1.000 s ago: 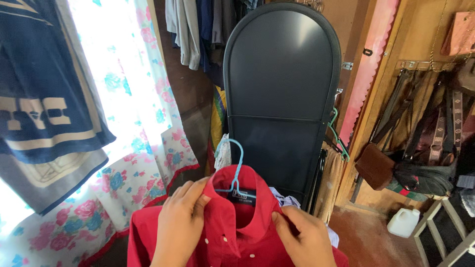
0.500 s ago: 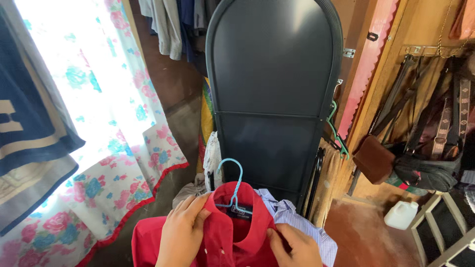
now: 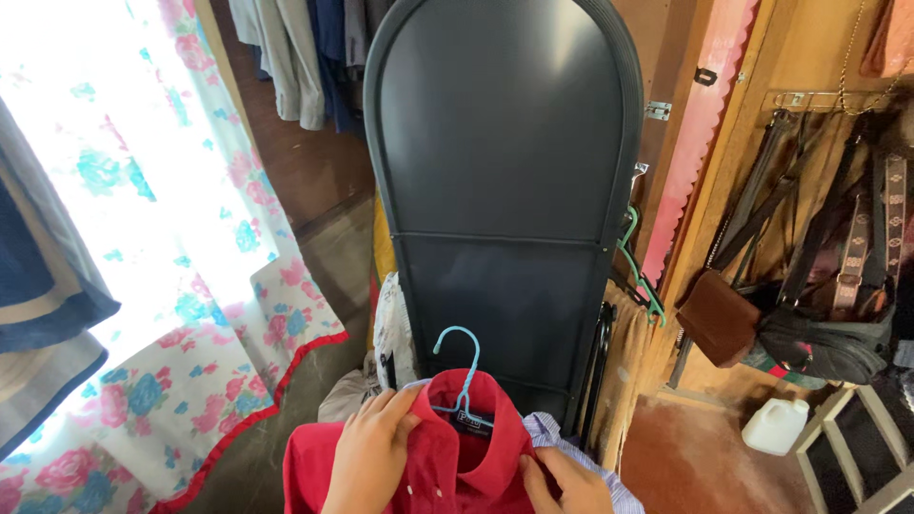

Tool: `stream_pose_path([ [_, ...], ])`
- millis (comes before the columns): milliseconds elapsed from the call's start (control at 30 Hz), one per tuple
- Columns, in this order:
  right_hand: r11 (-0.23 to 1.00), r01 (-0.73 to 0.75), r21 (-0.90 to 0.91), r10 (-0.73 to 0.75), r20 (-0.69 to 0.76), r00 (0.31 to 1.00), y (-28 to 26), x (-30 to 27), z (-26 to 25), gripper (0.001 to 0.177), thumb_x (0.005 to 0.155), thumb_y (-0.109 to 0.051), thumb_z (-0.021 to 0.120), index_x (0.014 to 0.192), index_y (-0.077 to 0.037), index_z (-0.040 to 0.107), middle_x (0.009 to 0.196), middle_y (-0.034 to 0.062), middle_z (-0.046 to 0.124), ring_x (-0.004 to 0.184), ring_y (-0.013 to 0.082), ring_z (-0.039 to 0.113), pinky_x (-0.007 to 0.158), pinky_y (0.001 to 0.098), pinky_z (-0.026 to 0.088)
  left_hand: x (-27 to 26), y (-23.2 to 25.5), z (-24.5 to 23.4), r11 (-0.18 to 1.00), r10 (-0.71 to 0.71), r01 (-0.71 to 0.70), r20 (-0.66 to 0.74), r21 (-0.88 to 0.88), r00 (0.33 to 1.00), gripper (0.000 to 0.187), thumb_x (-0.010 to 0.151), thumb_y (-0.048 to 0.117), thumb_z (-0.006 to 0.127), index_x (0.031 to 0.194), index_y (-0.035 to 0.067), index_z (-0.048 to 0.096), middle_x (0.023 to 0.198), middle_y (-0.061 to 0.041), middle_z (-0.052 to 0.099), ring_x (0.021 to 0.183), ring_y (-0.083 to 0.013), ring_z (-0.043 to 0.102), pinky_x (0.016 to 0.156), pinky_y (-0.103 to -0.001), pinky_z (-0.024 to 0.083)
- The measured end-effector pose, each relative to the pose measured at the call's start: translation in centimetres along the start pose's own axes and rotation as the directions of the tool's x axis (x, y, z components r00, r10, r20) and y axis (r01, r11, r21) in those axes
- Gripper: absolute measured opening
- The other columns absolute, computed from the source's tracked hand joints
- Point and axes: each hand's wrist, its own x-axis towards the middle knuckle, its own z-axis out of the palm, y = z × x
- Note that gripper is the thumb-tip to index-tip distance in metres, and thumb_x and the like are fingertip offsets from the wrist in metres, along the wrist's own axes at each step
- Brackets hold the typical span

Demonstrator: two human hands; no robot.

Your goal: The person browses a clothing rack, removes a red shirt on a hanger, places it on a black ironing board, then repeats the process with a pink shirt and an orange shirt. The person handles each shirt by the collar and hanger, then returns to the rack to continue browsing.

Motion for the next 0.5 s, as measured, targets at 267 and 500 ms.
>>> stream_pose_path([
  [267,0.997,-0.073,0.032,0.073,-0.009,0.997,4.5,3.6,0.2,0.016,0.080,-0.024,0.078,0.090,-0.012,0.077,0.070,0.0124,0.076,0.062,0.0251,0.079,0.058,0.0344,0.059,4.1,0.6,4.5,0.997,0.074,-0.075,0.038,0.012,0.997,0.034,0.086,0.010,0.063,0.118,0.018,0.069,0.094,-0.005,0.067,0.096,-0.0287,0.064,0.082,-0.043,0.050],
  [500,0.944,-0.331,0.001,0.331,0.007,0.944,5.7,6.5,0.4,0.019,0.082,-0.027,0.075,0.090,-0.010,0.075,0.075,0.0153,0.076,0.066,0.0286,0.078,0.063,0.0373,0.058,7.2,0.1,8.8,0.997,0.074,-0.076,0.096,0.026,0.993,0.030,0.089,0.011,0.062,0.117,0.019,0.069,0.090,-0.003,0.067,0.095,-0.0257,0.064,0.079,-0.042,0.049],
])
